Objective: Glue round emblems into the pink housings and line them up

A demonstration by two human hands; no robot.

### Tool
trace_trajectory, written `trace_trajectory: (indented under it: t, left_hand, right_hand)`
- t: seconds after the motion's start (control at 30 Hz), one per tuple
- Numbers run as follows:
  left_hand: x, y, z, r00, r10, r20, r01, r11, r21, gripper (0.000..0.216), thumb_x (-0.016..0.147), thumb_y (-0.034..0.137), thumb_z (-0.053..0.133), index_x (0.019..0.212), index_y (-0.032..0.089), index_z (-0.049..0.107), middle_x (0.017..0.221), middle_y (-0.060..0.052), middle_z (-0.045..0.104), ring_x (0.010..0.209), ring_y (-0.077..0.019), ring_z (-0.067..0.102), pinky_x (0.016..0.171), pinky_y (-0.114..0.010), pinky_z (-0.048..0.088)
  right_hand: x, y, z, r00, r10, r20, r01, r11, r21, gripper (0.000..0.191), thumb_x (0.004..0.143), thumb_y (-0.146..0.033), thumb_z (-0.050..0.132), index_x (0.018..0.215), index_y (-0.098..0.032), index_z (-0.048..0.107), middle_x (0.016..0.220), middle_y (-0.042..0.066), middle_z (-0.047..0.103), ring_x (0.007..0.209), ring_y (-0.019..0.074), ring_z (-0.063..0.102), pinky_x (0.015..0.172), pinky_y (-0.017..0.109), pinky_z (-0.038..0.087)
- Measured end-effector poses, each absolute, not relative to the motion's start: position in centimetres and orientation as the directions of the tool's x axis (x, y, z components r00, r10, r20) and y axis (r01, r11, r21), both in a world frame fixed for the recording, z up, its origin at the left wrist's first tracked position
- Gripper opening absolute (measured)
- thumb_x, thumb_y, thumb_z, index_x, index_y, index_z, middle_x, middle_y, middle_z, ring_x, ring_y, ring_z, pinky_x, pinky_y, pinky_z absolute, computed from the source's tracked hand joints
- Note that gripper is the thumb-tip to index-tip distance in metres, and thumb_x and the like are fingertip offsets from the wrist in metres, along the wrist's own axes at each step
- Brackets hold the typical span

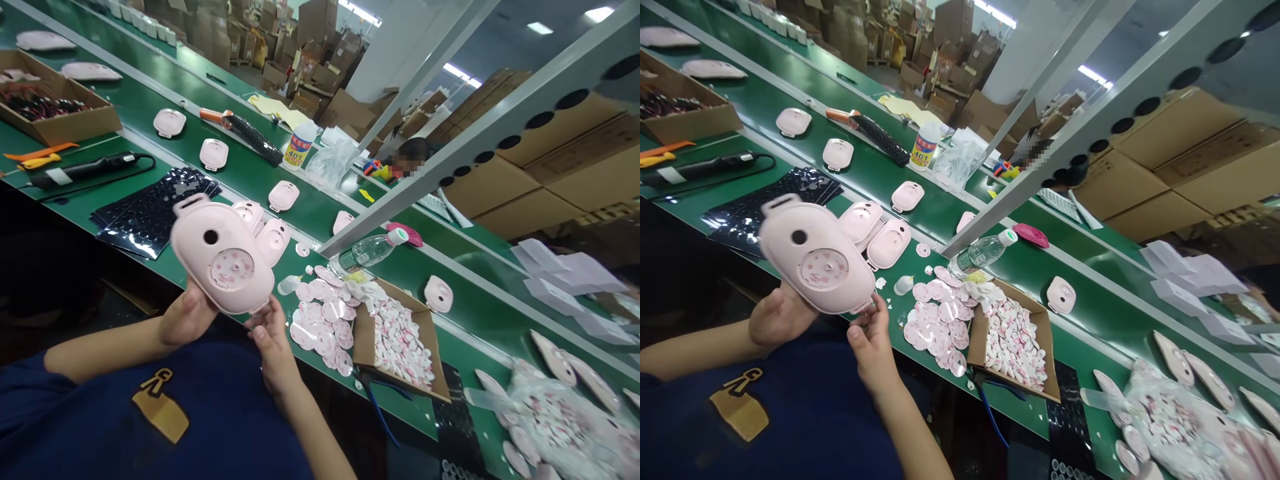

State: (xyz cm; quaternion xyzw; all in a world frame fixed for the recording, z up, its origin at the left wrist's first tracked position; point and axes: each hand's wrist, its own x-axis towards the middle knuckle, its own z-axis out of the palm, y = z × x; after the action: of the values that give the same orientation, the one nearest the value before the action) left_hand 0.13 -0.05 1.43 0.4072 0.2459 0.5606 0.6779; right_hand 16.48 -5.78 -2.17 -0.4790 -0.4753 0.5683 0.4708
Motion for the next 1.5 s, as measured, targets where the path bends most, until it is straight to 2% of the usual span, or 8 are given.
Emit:
trace_trajectory:
  t: [0.1,0.27,0.4,0.63,0.87,1.2,1.37,1.5]
  left_hand:
    - [0.2,-0.5,0.6,0.47,0.839,0.273,-0.481,-0.016,0.877,0.079,0.085,0.078,0.044,0.141,0.023,0.059,0.144,-0.016,0.059,0.143,-0.0387,0.043,0.115,-0.058,0.038]
    - [-2.3,0.0,-0.2,0.61,0.775,0.163,-0.333,0.065,0.941,0.042,0.076,0.04,0.08,0.115,0.024,0.076,0.118,-0.013,0.075,0.124,-0.0382,0.062,0.103,-0.049,0.051]
    - [-3.8,1.8,1.6,0.525,0.848,0.078,-0.443,0.194,0.875,0.037,0.08,0.054,0.071,0.106,0.029,0.078,0.101,-0.004,0.079,0.094,-0.0334,0.073,0.082,-0.044,0.059]
    - [-1.9,1.8,3.9,0.599,0.799,0.062,-0.177,0.056,0.983,0.08,0.076,0.047,0.081,0.147,0.022,0.053,0.142,-0.013,0.062,0.134,-0.041,0.053,0.111,-0.049,0.045]
    - [-1.7,-0.3,2.6,0.411,0.911,0.036,-0.154,0.031,0.988,0.083,0.078,0.046,0.08,0.15,0.019,0.046,0.148,-0.016,0.056,0.135,-0.042,0.052,0.111,-0.048,0.046]
    - [-1.7,-0.7,2.1,0.422,0.901,0.094,-0.139,-0.038,0.989,0.079,0.084,0.042,0.076,0.15,0.017,0.039,0.145,-0.018,0.055,0.131,-0.0385,0.055,0.11,-0.045,0.048]
    - [-2.4,0.2,2.0,0.334,0.942,0.032,-0.121,0.009,0.993,0.083,0.08,0.044,0.079,0.148,0.014,0.042,0.141,-0.019,0.058,0.128,-0.0413,0.056,0.107,-0.049,0.05]
    - [-3.3,1.1,1.2,0.212,0.977,0.023,-0.174,0.014,0.985,0.08,0.079,0.044,0.079,0.147,0.021,0.044,0.139,-0.016,0.061,0.125,-0.0401,0.059,0.107,-0.053,0.05]
  right_hand:
    - [14.9,-5.2,-1.0,-0.284,0.946,-0.156,-0.281,-0.238,-0.93,0.082,0.078,-0.076,0.063,0.14,-0.025,0.047,0.122,0.012,0.064,0.099,0.0241,0.068,0.084,0.04,0.058]
    - [15.0,-3.6,2.1,0.078,0.997,-0.009,-0.439,0.026,-0.898,0.074,0.082,-0.066,0.059,0.145,-0.03,0.043,0.13,0.01,0.066,0.117,0.0262,0.065,0.103,0.048,0.052]
    - [17.2,-3.1,3.3,0.211,0.977,0.005,-0.419,0.095,-0.903,0.078,0.077,-0.056,0.069,0.145,-0.029,0.04,0.126,0.009,0.068,0.113,0.0262,0.067,0.099,0.049,0.055]
    - [16.2,-2.8,3.4,0.278,0.94,0.198,-0.155,0.247,-0.957,0.067,0.084,-0.053,0.07,0.139,-0.025,0.044,0.134,0.011,0.061,0.121,0.024,0.062,0.106,0.044,0.051]
    - [15.6,-4.5,1.4,0.015,0.98,0.199,-0.033,0.199,-0.979,0.1,0.083,-0.066,0.063,0.16,-0.024,0.014,0.151,0.015,0.048,0.135,0.0293,0.054,0.11,0.049,0.05]
    - [14.7,-4.7,1.0,0.006,0.989,0.151,-0.069,0.151,-0.986,0.091,0.087,-0.054,0.061,0.159,-0.025,0.012,0.144,0.012,0.053,0.131,0.0269,0.055,0.11,0.046,0.049]
    - [17.6,-4.3,-0.4,0.207,0.873,0.441,0.383,0.343,-0.858,0.078,0.093,-0.052,0.047,0.158,-0.03,0.01,0.139,0.013,0.043,0.119,0.0259,0.056,0.101,0.047,0.051]
    - [21.7,-1.6,-3.2,0.426,0.772,0.473,0.784,-0.053,-0.619,0.083,0.08,-0.056,0.064,0.148,-0.019,0.035,0.138,0.022,0.037,0.131,0.0413,0.038,0.105,0.068,0.035]
